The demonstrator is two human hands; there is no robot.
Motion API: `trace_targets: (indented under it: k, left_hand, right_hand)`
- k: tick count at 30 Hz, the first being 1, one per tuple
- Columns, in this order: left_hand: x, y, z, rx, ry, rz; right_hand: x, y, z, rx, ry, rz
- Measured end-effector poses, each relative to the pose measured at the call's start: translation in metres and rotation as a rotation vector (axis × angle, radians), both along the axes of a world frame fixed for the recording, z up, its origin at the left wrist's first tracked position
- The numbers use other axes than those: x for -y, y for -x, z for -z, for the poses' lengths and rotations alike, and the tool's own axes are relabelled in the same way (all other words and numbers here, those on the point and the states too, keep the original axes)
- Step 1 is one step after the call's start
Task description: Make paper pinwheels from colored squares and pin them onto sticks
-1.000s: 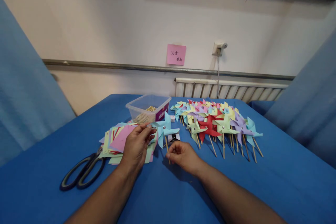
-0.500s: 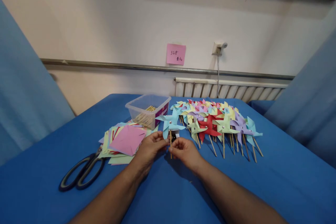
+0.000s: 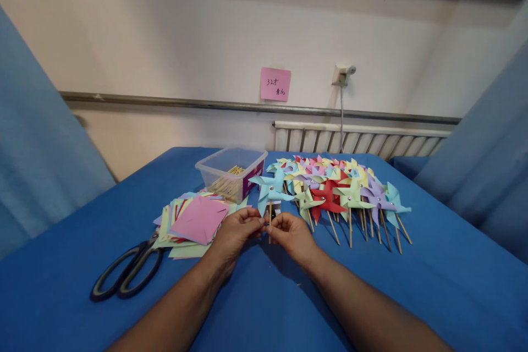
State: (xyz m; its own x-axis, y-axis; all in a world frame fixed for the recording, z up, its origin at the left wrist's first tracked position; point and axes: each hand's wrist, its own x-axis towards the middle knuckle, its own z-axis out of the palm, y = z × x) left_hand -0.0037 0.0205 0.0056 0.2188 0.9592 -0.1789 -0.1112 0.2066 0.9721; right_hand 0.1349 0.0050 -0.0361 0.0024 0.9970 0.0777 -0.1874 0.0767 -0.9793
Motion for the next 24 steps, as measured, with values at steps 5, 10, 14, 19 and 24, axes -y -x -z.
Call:
trace_targets:
  k: [5,10,14,19,24]
  left_hand:
    - [0.0,0.0003,-0.0006,-0.007,-0.003,0.007]
    - [0.0007,0.0003,-0.0005,-0.013,-0.005,0.021]
    - [0.0005,0.0005,-0.0002,-0.02,-0.01,0.037]
    - [0.0009,0.0001,-0.0012,-0.012,-0.011,0.036]
    - [0.0017,-0.0005,-0.0011,0.003,-0.008,0.036]
  right_hand:
    - [0.0009,0.0004,-0.0015,0.004,-0.001,0.001]
    - [0.001,0.0,-0.0021,0.0,-0.005,0.006]
    - [0.0013,0.0003,-0.0018,-0.007,-0.007,0.002]
    - [0.0011,0.0005,-0.0012,-0.004,-0.005,-0.001]
    - [0.0003,0.0,-0.0008,0.008,0.0,0.001]
